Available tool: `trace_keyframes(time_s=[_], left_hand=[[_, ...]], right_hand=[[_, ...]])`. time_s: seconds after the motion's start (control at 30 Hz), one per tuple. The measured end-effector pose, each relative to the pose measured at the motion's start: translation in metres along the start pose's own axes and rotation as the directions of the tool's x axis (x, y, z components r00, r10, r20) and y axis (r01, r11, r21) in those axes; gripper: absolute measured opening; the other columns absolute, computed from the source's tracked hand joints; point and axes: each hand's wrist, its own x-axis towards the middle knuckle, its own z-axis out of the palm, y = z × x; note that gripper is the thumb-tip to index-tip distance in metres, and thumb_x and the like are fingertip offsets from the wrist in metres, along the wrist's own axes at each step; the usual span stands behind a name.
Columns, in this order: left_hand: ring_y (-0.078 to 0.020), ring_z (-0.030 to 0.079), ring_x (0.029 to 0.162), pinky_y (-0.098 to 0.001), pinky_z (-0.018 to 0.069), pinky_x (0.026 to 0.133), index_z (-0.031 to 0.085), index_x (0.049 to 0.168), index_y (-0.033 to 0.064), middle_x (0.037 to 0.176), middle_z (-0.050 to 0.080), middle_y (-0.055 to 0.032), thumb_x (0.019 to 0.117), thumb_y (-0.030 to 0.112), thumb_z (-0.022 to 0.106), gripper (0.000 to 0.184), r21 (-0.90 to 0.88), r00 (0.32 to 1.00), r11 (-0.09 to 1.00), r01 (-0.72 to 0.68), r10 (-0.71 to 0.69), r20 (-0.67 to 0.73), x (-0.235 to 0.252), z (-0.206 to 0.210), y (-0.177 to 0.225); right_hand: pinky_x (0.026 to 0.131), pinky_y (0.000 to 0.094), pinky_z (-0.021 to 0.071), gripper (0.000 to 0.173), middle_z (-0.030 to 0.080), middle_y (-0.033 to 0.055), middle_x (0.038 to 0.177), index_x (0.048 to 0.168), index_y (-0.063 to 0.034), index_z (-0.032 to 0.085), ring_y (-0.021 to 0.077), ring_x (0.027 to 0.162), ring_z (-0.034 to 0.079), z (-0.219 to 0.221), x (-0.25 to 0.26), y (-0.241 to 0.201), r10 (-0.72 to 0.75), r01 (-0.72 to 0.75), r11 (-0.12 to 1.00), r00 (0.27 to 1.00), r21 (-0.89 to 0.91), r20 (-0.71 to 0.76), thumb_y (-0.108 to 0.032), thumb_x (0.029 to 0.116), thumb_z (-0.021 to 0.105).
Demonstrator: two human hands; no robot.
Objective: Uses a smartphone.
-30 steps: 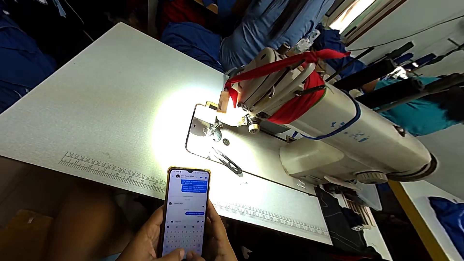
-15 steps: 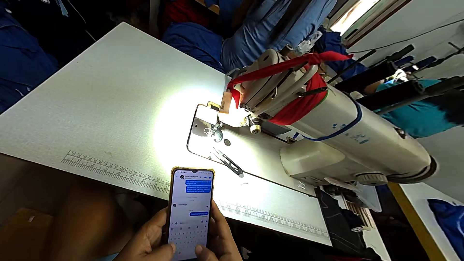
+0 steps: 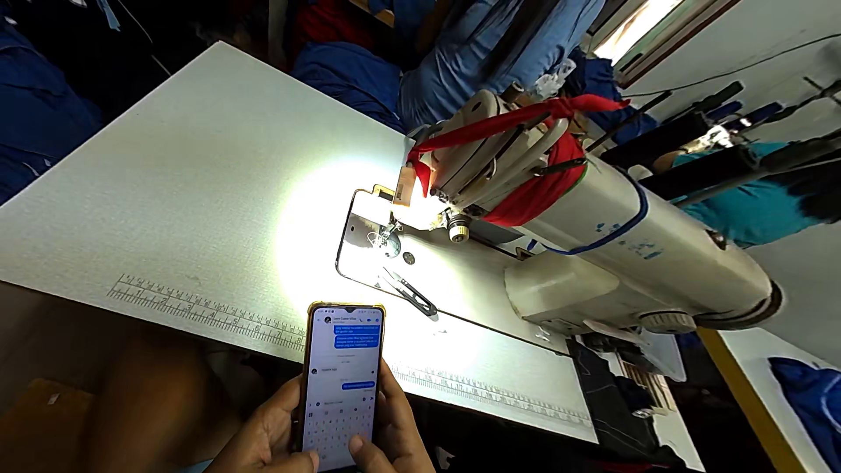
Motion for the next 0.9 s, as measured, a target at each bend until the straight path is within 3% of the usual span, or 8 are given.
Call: trace_keyframes(time_s=[0.37, 0.57, 0.7, 0.9], left_hand=[[-0.0215, 0.07, 0.109, -0.0365, 0.0643, 0.073, 0.038, 0.144, 0.0093, 0.132, 0.065, -0.0077, 0.092, -0.014, 0.042, 0.057, 0.005, 0.999, 1.0, 0.012, -0.012, -0.043, 0.0011, 0.002, 0.0015], [-0.0221, 0.069, 0.112, -0.0371, 0.064, 0.076, 0.036, 0.144, 0.0091, 0.134, 0.064, -0.0082, 0.0907, -0.015, 0.043, 0.059, -0.017, 0.999, 1.0, 0.025, -0.026, -0.042, 0.0012, 0.004, 0.0028], [-0.0229, 0.07, 0.111, -0.0378, 0.0643, 0.075, 0.036, 0.144, 0.0087, 0.134, 0.064, -0.0088, 0.0901, -0.016, 0.043, 0.06, -0.026, 0.998, 0.999, 0.028, -0.03, -0.049, 0.0009, 0.0041, 0.0016], [-0.0232, 0.069, 0.112, -0.038, 0.0642, 0.075, 0.035, 0.145, 0.0088, 0.134, 0.064, -0.009, 0.09, -0.016, 0.042, 0.061, -0.021, 0.999, 0.999, 0.031, -0.032, -0.042, 0.0011, 0.004, 0.0008]], right_hand=[[0.097, 0.0408, 0.0584, 0.093, 0.042, 0.0204, 0.152, 0.156, 0.0116, -0.006, 0.0227, 0.129, 0.058, -0.0038, 0.0002, -0.0015, 0.003, -0.005, 0.999, 0.998, 0.036, 0.061, 0.015, 0.0855, 0.055], [0.099, 0.0403, 0.0572, 0.089, 0.042, 0.0219, 0.153, 0.155, 0.0132, -0.005, 0.0222, 0.13, 0.058, -0.0058, -0.0012, -0.0026, 0.007, -0.009, 1.0, 0.997, 0.019, 0.072, 0.012, 0.0875, 0.053], [0.093, 0.0388, 0.0599, 0.085, 0.046, 0.0196, 0.149, 0.155, 0.0134, -0.001, 0.0202, 0.124, 0.062, -0.0059, -0.003, -0.0029, 0.016, -0.016, 1.0, 0.999, 0.002, 0.045, 0.011, 0.089, 0.052], [0.098, 0.0391, 0.0579, 0.084, 0.046, 0.0208, 0.149, 0.155, 0.0148, -0.001, 0.0199, 0.126, 0.061, -0.005, -0.0036, -0.0022, 0.006, -0.006, 1.0, 1.0, 0.004, 0.03, 0.011, 0.0894, 0.052]])
